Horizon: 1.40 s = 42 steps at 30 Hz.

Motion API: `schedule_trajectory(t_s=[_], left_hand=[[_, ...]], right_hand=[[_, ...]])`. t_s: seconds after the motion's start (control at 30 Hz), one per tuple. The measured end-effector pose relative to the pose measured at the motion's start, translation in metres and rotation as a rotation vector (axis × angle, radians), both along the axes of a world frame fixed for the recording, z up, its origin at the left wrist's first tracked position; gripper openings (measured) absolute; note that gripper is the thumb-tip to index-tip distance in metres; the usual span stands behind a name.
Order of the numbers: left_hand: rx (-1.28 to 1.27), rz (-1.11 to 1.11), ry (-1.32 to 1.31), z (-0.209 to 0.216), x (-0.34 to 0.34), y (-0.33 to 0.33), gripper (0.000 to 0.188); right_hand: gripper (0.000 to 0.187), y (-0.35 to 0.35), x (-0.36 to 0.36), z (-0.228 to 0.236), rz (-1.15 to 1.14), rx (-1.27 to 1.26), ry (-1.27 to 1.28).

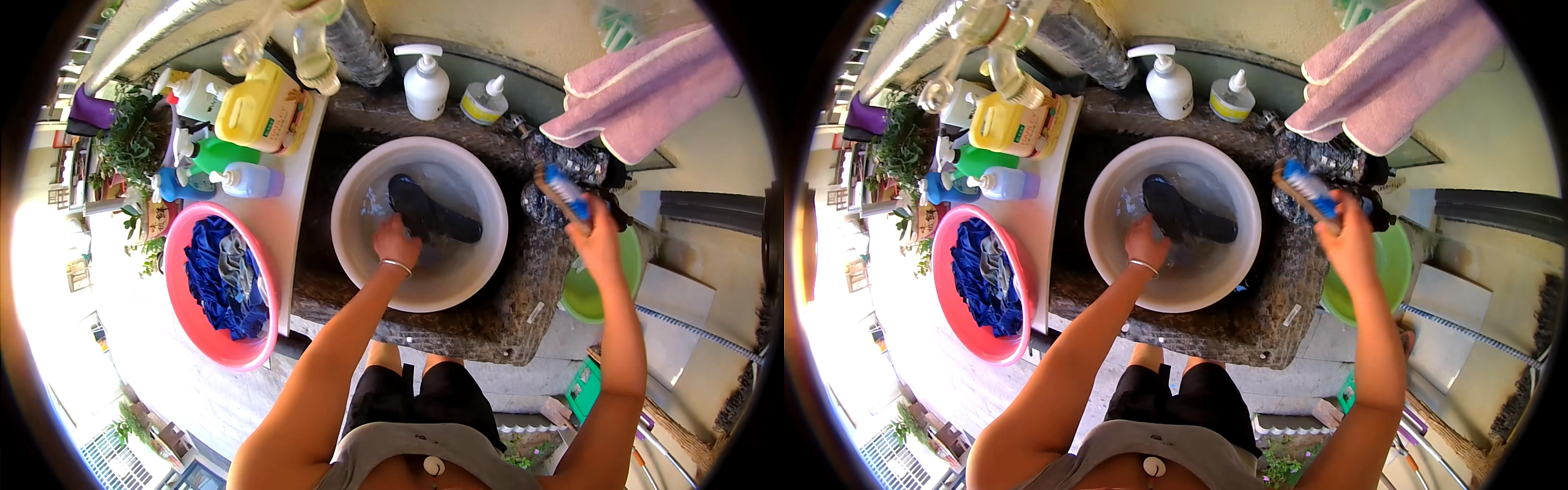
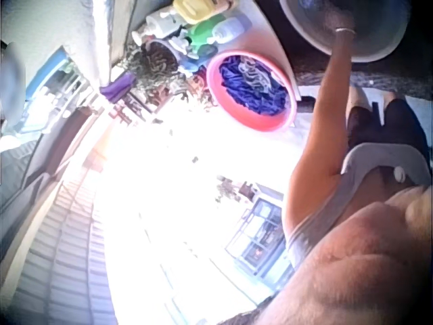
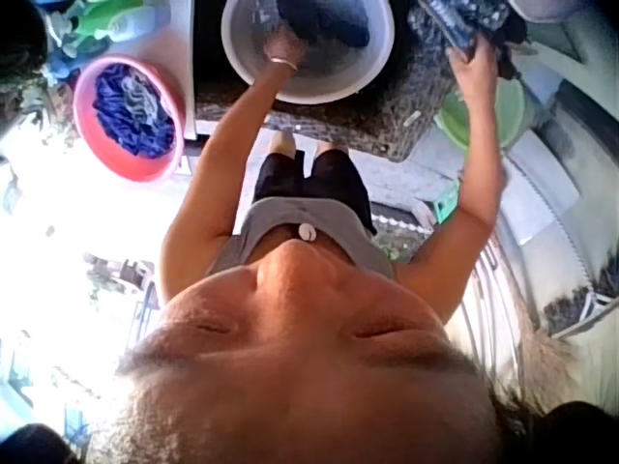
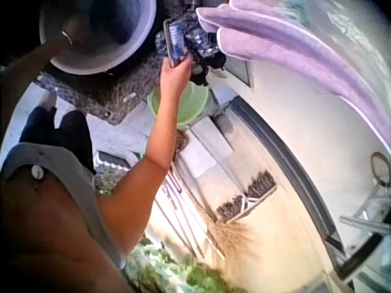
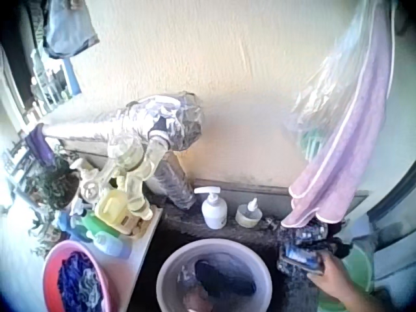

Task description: The person cleans a pair of black shoes by scrubbing them with a brush in a basin of soapy water at a sink and then rinses them under running water before placing them on a drying rack.

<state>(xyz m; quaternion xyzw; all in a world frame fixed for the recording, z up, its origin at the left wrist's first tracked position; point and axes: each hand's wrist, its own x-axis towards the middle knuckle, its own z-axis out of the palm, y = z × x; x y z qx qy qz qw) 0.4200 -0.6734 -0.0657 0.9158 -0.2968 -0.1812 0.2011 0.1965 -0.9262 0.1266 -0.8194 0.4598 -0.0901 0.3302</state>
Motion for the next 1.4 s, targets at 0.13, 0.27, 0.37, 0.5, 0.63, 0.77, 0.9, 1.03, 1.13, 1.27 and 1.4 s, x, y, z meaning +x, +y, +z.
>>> schedule_trajectory(t_s=[0.13,0.27,0.37,0.5,0.63,0.77,0.9,1.03,1.13,1.27,1.4], left_hand=[[-0.300,-0.112,0.082,0.070,0.034,-0.002,0.060],[-0.366,-0.309,-0.102,0.158,0.073,0.010,0.053],[-0.431,-0.276,-0.263,0.211,0.110,0.036,0.043],[-0.289,-0.034,-0.625,0.247,0.180,0.086,0.047],[-0.022,-0.028,-0.549,0.229,0.240,0.127,0.062],[0.148,-0.055,-0.458,0.230,0.244,0.133,0.068],[0.196,-0.062,-0.429,0.237,0.242,0.132,0.068],[0.219,-0.056,-0.408,0.235,0.241,0.131,0.068],[0.261,-0.043,-0.403,0.233,0.245,0.131,0.070],[0.228,-0.030,-0.390,0.227,0.250,0.132,0.072],[-0.293,0.002,-0.615,0.211,0.222,0.117,0.054]], right_hand=[[0.043,0.044,0.048,-0.023,0.206,0.621,-0.114],[0.035,0.097,0.105,-0.061,0.261,0.577,-0.271],[0.027,0.135,0.159,-0.058,0.172,0.933,-0.431],[0.033,0.179,0.226,-0.045,0.292,1.334,-0.507],[0.027,0.229,0.299,-0.052,0.391,1.297,-0.555],[0.023,0.263,0.342,-0.051,0.422,1.226,-0.677],[0.023,0.281,0.358,-0.052,0.346,1.189,-0.686],[0.024,0.292,0.361,-0.059,0.316,1.254,-0.761],[0.025,0.293,0.361,-0.060,0.313,1.337,-0.813],[0.022,0.292,0.356,-0.066,0.260,1.500,-0.882],[0.022,0.273,0.317,-0.089,0.203,1.542,-0.880]])
